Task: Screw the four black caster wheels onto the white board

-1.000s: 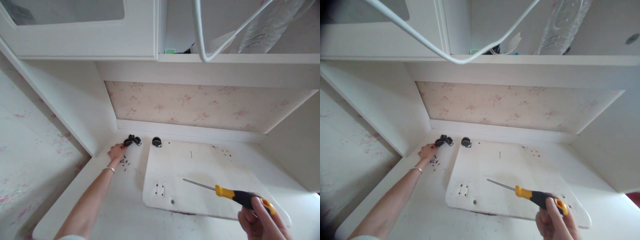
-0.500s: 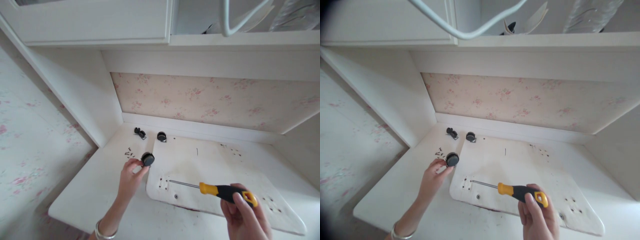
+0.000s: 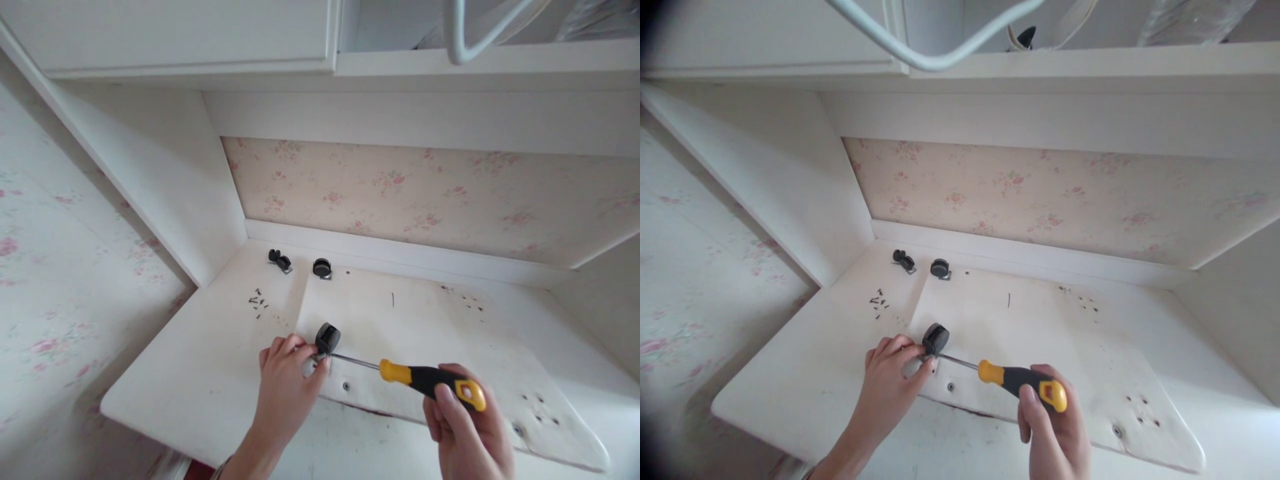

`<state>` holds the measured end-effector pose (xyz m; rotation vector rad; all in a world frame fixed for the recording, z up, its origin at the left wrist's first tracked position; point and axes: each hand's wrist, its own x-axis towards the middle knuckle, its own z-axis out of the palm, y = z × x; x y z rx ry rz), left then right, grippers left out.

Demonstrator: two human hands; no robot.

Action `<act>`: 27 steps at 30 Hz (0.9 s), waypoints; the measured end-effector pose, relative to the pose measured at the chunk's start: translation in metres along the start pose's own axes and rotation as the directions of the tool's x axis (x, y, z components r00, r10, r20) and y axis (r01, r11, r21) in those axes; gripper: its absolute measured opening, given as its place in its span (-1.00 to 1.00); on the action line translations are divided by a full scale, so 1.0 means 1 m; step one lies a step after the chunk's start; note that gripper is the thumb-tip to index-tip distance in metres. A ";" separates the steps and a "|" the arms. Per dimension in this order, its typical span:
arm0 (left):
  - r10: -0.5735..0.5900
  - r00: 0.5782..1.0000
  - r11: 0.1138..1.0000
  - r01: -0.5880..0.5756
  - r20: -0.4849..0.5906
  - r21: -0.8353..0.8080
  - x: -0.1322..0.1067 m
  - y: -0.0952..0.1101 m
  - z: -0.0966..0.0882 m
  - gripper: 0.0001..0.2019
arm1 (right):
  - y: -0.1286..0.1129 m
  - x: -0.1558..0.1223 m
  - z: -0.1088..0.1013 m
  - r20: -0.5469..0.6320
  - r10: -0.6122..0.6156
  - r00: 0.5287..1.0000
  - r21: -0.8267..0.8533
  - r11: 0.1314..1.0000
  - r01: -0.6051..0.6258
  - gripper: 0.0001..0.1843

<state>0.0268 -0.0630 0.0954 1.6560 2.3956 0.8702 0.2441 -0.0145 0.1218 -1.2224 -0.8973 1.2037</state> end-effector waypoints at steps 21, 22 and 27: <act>-0.008 0.998 0.999 0.011 0.054 -0.053 -0.012 -0.002 0.001 -0.85 | -0.002 -0.008 -0.003 0.022 -0.067 0.997 -0.069 0.995 0.069 -0.58; -0.009 0.998 0.998 0.013 0.058 -0.058 -0.012 -0.003 0.001 -0.85 | -0.003 -0.010 -0.002 0.021 -0.071 0.997 -0.080 0.994 0.073 -0.58; -0.015 0.997 0.997 0.021 0.069 -0.077 -0.013 -0.005 0.002 -0.83 | -0.010 -0.017 0.000 0.024 -0.063 0.998 -0.148 0.987 0.065 -0.58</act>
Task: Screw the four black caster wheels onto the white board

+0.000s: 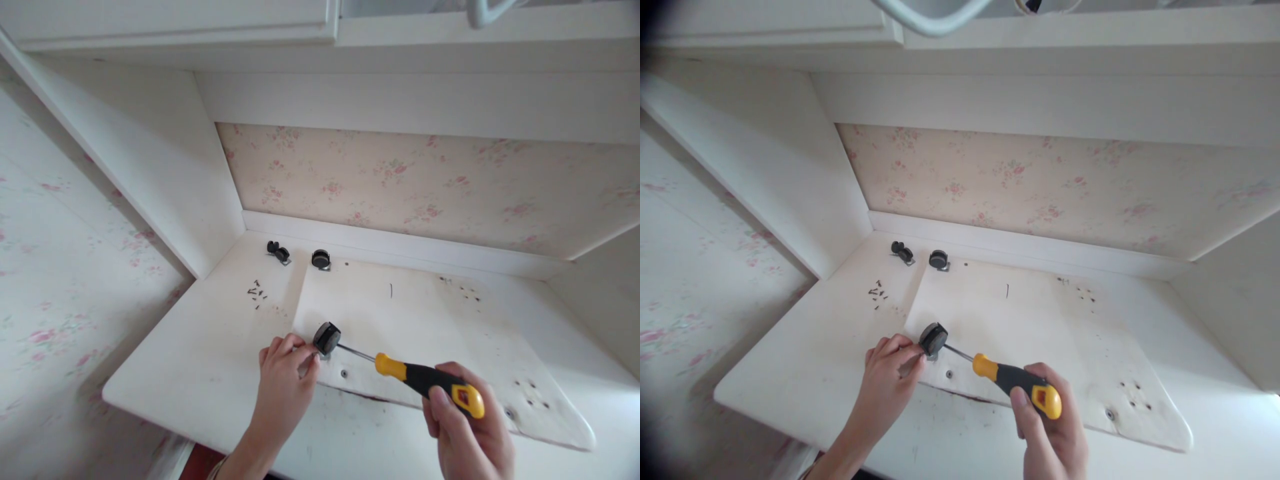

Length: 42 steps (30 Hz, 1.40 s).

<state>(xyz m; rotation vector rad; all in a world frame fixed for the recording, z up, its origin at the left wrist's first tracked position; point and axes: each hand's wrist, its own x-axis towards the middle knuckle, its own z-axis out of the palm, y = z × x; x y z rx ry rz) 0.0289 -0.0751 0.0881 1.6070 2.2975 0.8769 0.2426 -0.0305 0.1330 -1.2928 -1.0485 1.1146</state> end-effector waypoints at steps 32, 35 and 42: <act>0.024 1.000 0.994 -0.023 0.006 -0.107 0.004 -0.003 -0.003 -0.79 | 0.001 -0.008 -0.008 0.046 -0.218 0.975 -0.329 0.918 0.221 -0.65; 0.017 1.000 0.993 -0.014 0.020 -0.121 0.005 -0.003 -0.003 -0.79 | 0.002 -0.008 -0.010 0.049 -0.259 0.965 -0.370 0.892 0.258 -0.67; 0.021 0.999 0.989 -0.014 0.045 -0.145 0.007 -0.004 -0.003 -0.79 | -0.002 -0.014 -0.005 0.019 -0.197 0.980 -0.336 0.922 0.191 -0.66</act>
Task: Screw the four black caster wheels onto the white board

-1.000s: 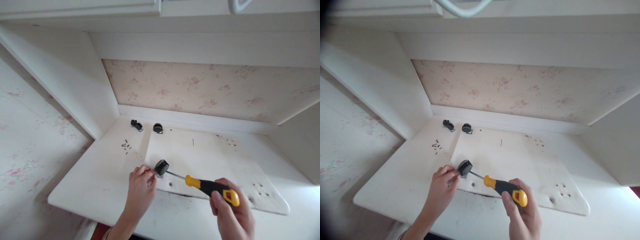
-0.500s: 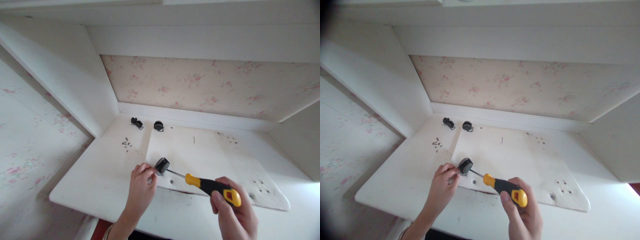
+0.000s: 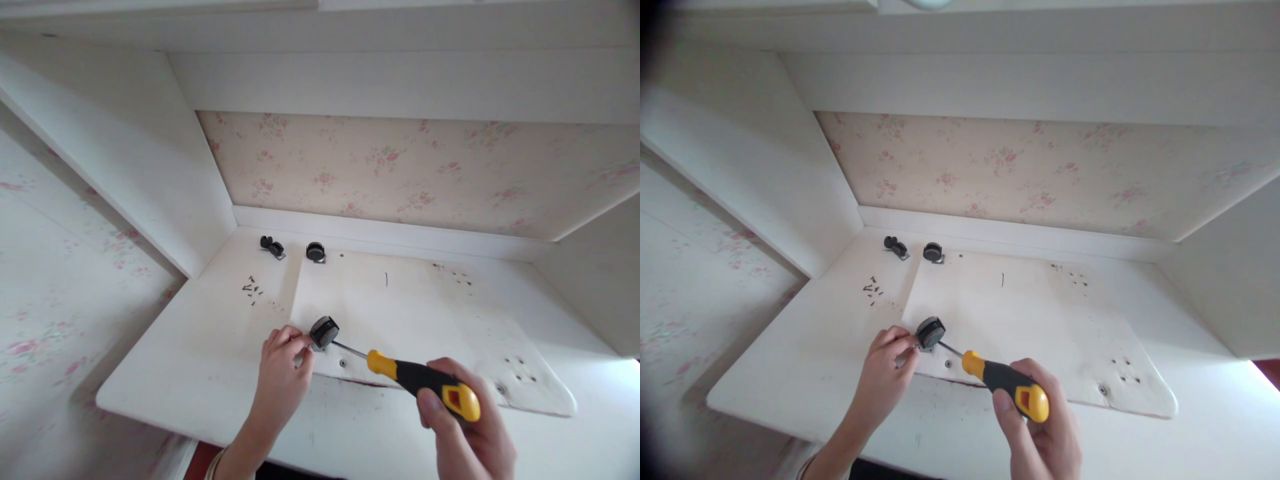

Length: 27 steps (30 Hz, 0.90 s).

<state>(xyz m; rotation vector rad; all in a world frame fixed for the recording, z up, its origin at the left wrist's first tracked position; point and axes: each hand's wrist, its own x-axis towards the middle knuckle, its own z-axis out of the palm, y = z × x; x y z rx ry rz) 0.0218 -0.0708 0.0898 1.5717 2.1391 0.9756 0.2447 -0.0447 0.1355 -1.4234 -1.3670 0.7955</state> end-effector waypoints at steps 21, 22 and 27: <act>0.012 0.999 0.999 -0.013 0.037 0.033 -0.001 -0.002 -0.002 -0.77 | 0.007 0.001 -0.003 0.017 -0.071 0.997 -0.020 0.997 0.071 -0.64; 0.007 0.999 0.999 -0.009 0.045 0.032 -0.001 -0.002 -0.002 -0.77 | 0.005 0.001 -0.002 0.013 -0.060 0.998 -0.022 0.998 0.061 -0.64; -0.003 0.998 1.000 0.002 0.068 0.021 -0.001 -0.001 -0.005 -0.76 | -0.010 -0.005 0.002 -0.001 0.040 0.999 0.016 0.999 -0.040 -0.64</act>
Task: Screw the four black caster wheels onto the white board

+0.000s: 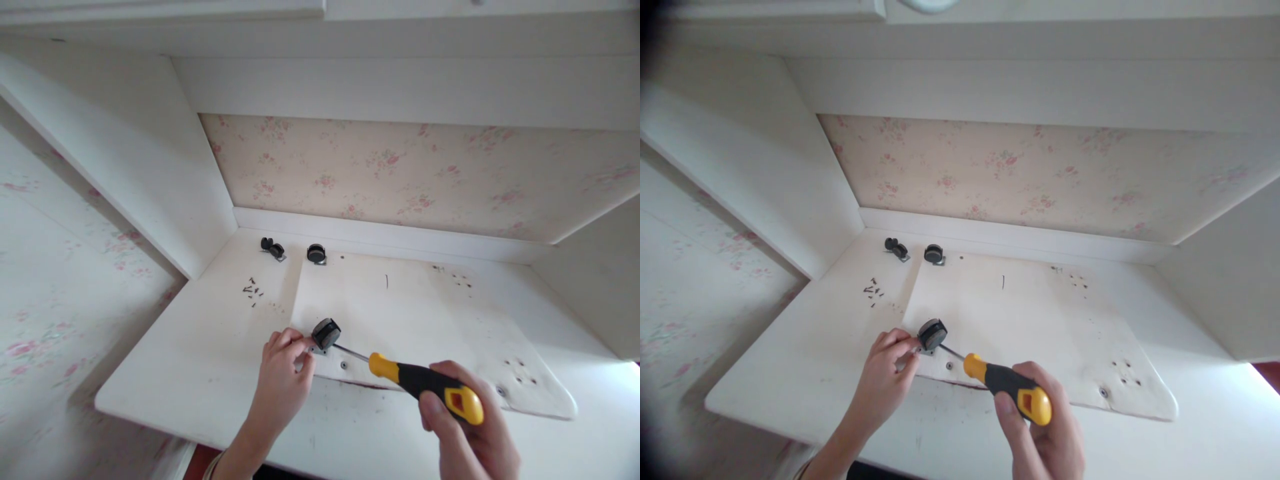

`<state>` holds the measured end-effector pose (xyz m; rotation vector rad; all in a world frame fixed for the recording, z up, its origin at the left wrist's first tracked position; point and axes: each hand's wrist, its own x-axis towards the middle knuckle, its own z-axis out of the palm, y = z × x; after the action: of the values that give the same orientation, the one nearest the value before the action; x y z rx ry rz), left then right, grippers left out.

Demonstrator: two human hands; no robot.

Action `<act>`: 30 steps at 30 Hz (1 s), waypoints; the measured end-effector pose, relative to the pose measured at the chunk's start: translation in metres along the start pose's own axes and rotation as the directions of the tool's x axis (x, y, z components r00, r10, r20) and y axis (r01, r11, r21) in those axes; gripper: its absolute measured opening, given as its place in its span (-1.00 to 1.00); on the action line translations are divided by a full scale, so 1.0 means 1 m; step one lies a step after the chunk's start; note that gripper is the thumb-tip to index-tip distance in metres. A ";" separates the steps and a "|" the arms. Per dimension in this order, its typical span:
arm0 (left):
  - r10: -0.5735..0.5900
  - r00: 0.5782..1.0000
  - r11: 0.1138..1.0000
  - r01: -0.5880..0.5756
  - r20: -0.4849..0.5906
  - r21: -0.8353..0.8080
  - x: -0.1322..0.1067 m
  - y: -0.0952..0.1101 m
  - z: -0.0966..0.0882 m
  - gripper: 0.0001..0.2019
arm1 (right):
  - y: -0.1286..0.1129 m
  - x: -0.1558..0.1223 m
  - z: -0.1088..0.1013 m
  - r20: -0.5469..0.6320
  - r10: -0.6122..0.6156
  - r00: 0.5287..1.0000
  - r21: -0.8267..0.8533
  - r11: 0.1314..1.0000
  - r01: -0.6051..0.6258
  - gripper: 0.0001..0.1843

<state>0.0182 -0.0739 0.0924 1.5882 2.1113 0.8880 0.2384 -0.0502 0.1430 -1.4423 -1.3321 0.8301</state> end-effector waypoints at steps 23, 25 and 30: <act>0.016 0.999 0.999 -0.013 -0.052 0.051 -0.001 0.004 0.002 -0.84 | -0.008 0.004 0.001 0.024 -0.001 1.000 0.021 1.000 0.000 -0.61; 0.019 0.998 0.999 -0.016 -0.055 0.046 -0.001 0.004 0.002 -0.84 | -0.009 0.004 0.001 0.024 0.016 1.000 0.010 1.000 -0.016 -0.59; 0.028 0.997 0.999 -0.026 -0.071 0.031 -0.001 0.004 0.001 -0.84 | -0.011 0.003 0.001 0.012 0.021 1.000 0.006 1.000 -0.021 -0.59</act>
<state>0.0220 -0.0741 0.0943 1.6264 2.1666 0.9395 0.2341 -0.0473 0.1539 -1.4506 -1.3240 0.8571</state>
